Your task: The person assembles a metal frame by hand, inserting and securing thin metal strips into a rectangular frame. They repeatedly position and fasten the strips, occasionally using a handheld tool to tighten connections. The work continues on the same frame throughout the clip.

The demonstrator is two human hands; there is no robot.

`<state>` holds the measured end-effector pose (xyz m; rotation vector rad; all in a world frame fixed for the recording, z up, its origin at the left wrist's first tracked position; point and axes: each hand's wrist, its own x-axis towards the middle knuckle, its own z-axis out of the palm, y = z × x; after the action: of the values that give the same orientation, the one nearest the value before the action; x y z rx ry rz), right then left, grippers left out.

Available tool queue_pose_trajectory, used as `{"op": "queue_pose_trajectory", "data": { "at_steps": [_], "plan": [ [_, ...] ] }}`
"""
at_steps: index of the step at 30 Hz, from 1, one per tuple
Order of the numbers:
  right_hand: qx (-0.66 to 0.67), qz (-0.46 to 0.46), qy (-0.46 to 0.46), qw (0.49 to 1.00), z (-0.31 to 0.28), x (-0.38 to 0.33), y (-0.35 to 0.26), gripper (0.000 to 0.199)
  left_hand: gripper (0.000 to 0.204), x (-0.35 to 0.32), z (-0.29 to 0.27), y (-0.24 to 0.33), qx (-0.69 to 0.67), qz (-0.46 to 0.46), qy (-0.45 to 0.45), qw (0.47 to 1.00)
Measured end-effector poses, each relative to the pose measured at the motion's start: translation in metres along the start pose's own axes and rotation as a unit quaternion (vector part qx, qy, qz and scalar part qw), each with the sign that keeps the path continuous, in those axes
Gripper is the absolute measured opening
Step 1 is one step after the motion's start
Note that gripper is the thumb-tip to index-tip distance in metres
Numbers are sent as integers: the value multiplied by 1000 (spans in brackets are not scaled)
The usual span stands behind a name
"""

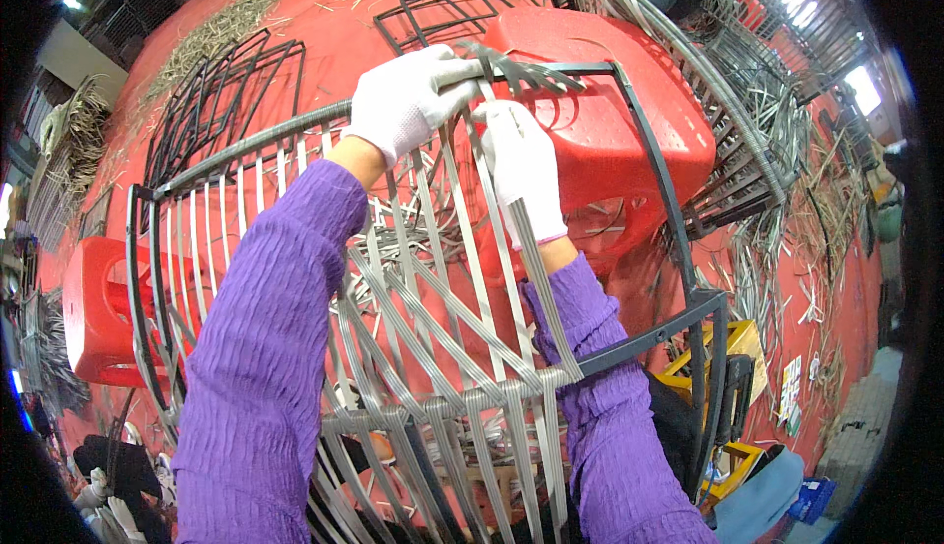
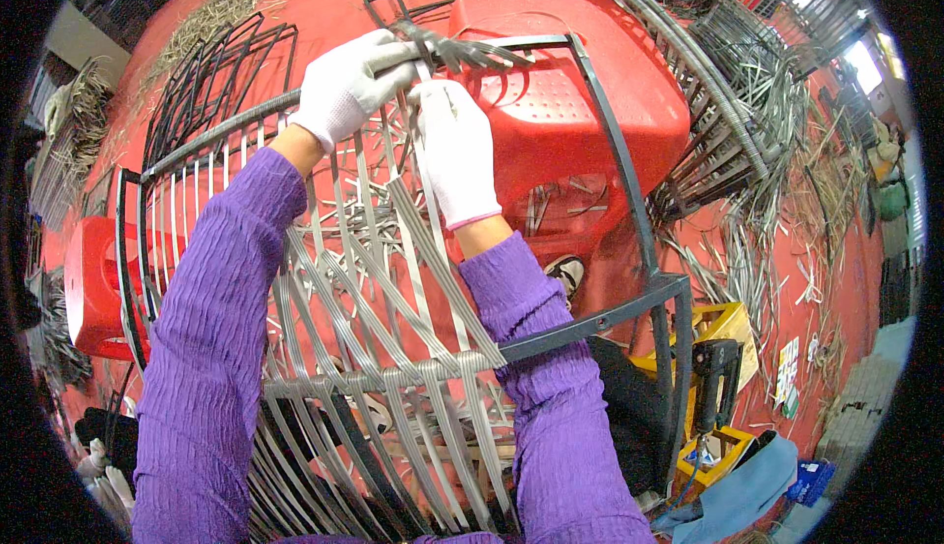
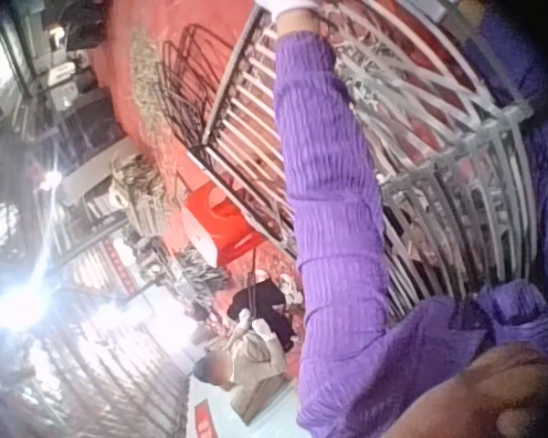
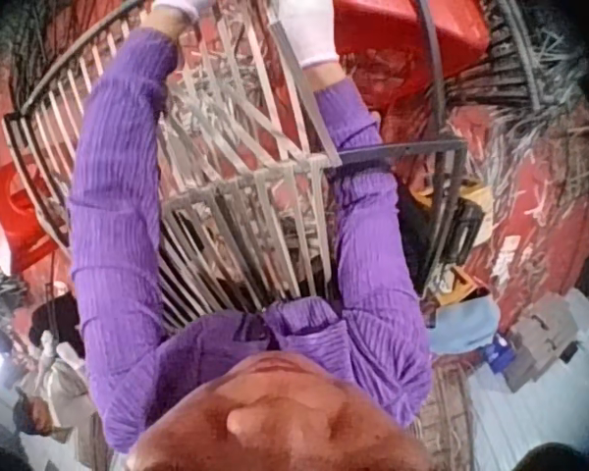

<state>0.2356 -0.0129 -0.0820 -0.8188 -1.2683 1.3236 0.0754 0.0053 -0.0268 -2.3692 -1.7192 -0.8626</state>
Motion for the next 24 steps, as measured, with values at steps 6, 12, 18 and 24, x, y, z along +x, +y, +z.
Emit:
{"op": "queue_pose_trajectory", "data": {
  "at_steps": [6, 12, 18, 24],
  "plan": [
    [250, 15, -21, 968, 8, 40, 27, 18, 34, 57, 10, -44, -161, -46, -222, 961],
    [37, 53, -30, 997, 9, 63, 32, 21, 38, 76, 20, -42, -14, -86, -237, 967],
    [-56, 48, -21, 997, -21, -58, 50, 32, 39, 22, -1, -8, -66, -41, -14, 997],
    [-422, 213, -167, 865, -101, -266, 190, 37, 39, 24, -10, -14, -113, -51, -109, 986]
  ]
}}
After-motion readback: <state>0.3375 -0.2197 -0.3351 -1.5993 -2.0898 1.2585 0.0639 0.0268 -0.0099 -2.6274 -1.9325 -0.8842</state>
